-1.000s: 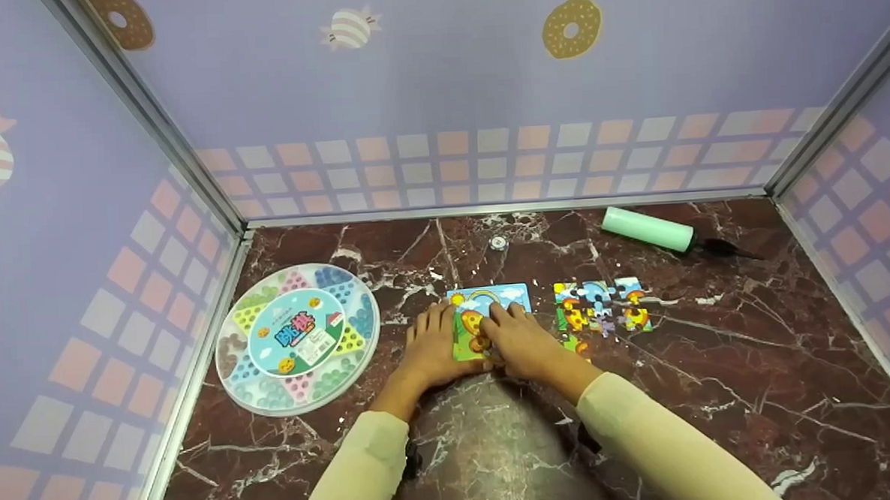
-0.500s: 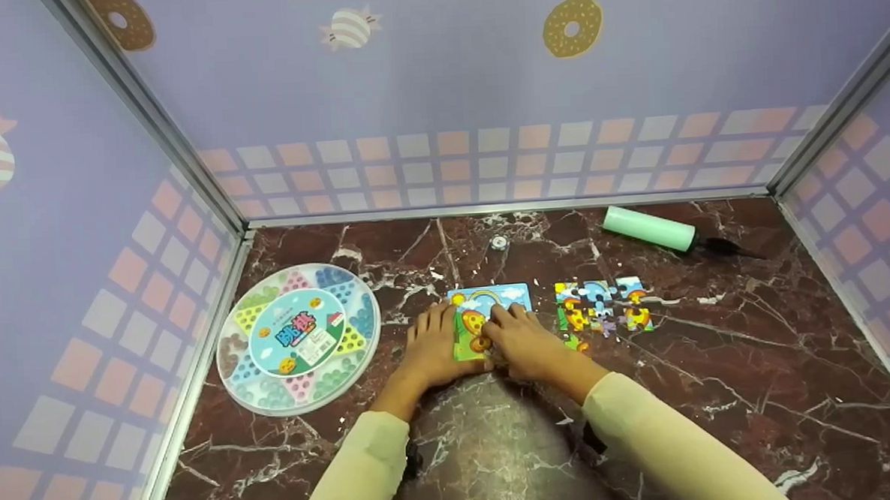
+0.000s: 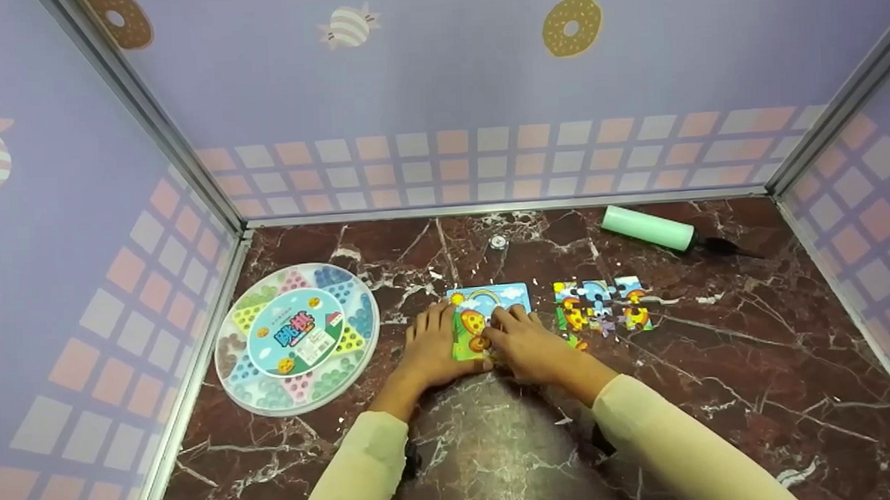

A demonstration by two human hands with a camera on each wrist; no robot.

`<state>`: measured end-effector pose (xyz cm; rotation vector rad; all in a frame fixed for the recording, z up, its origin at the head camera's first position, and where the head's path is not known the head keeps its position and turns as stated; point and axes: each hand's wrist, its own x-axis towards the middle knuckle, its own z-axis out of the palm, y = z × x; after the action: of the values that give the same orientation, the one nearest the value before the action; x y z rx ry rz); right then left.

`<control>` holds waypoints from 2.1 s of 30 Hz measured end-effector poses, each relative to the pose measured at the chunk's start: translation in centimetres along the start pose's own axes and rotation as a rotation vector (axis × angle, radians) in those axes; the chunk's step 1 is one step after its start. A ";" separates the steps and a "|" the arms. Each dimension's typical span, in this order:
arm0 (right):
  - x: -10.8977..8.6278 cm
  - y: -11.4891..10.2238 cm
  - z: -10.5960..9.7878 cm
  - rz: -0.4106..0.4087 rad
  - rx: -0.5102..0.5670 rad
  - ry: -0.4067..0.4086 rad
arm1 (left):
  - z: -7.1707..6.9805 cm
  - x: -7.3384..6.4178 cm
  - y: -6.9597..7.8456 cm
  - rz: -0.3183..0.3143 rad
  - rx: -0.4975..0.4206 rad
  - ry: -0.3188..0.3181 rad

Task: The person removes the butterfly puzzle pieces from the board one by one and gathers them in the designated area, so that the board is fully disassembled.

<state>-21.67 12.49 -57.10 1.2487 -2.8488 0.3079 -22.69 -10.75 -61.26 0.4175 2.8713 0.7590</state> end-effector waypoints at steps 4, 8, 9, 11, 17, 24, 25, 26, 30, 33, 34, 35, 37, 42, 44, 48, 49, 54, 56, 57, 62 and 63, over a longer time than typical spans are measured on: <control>-0.3 0.4 0.4 -0.011 0.036 0.056 | 0.1 0.1 -0.1 0.001 0.006 -0.002; -0.6 1.0 0.8 -0.030 0.074 0.131 | 0.2 0.1 -0.3 0.002 0.002 -0.006; -0.6 1.1 0.8 -0.037 0.080 0.150 | 0.3 0.1 -0.3 0.001 0.005 -0.008; -0.8 1.5 0.9 -0.054 0.086 0.188 | 0.2 0.1 -0.3 0.005 0.006 -0.003; -1.2 2.3 1.1 -0.125 0.099 0.288 | 0.2 0.1 -0.2 0.008 0.011 0.008; -1.5 2.6 1.3 -0.165 0.081 0.341 | 0.2 0.0 0.0 0.005 0.013 0.011; -1.6 2.7 1.3 -0.169 0.086 0.345 | 0.1 0.0 0.0 0.003 0.014 0.008; -1.6 2.7 1.2 -0.170 0.089 0.347 | 0.1 0.0 0.0 0.001 0.014 0.005; -1.8 2.9 1.1 -0.162 0.114 0.336 | -0.1 -0.1 0.2 -0.010 0.003 -0.016; -2.0 3.1 1.0 -0.156 0.124 0.326 | -0.3 -0.1 0.3 -0.018 -0.006 -0.035; -2.1 3.1 0.9 -0.154 0.128 0.322 | -0.3 -0.1 0.4 -0.019 -0.008 -0.040; -2.2 3.2 0.9 -0.155 0.128 0.324 | -0.3 0.0 0.4 -0.020 -0.008 -0.043; -2.4 3.3 0.8 -0.159 0.132 0.335 | -0.3 0.0 0.4 -0.015 -0.012 -0.037; -3.0 3.8 0.7 -0.169 0.137 0.353 | -0.1 -0.1 0.2 -0.008 -0.030 -0.021; -3.3 4.1 0.6 -0.168 0.137 0.348 | -0.2 -0.2 0.3 -0.012 -0.029 -0.024; -3.7 4.5 0.4 -0.170 0.133 0.342 | -0.8 -0.5 0.9 -0.015 -0.005 -0.035; -3.9 4.6 0.3 -0.169 0.133 0.339 | -1.0 -0.6 1.0 -0.014 -0.001 -0.037; -4.5 4.9 0.1 -0.169 0.114 0.351 | -1.1 -0.7 1.2 -0.011 0.004 -0.044; -4.9 5.1 0.0 -0.167 0.098 0.361 | -1.1 -0.6 1.1 -0.013 0.005 -0.050; -5.0 5.2 0.0 -0.167 0.086 0.369 | -1.1 -0.6 1.2 -0.011 0.008 -0.047; -5.8 5.9 -0.1 -0.168 0.038 0.404 | -1.3 -0.7 1.3 -0.010 0.001 -0.044; -5.9 6.0 -0.1 -0.170 0.031 0.411 | -1.3 -0.7 1.3 -0.011 -0.001 -0.044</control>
<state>-22.01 20.79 -58.56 1.2504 -2.3870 0.5347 -21.96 -10.51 -59.40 0.4133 2.8296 0.7398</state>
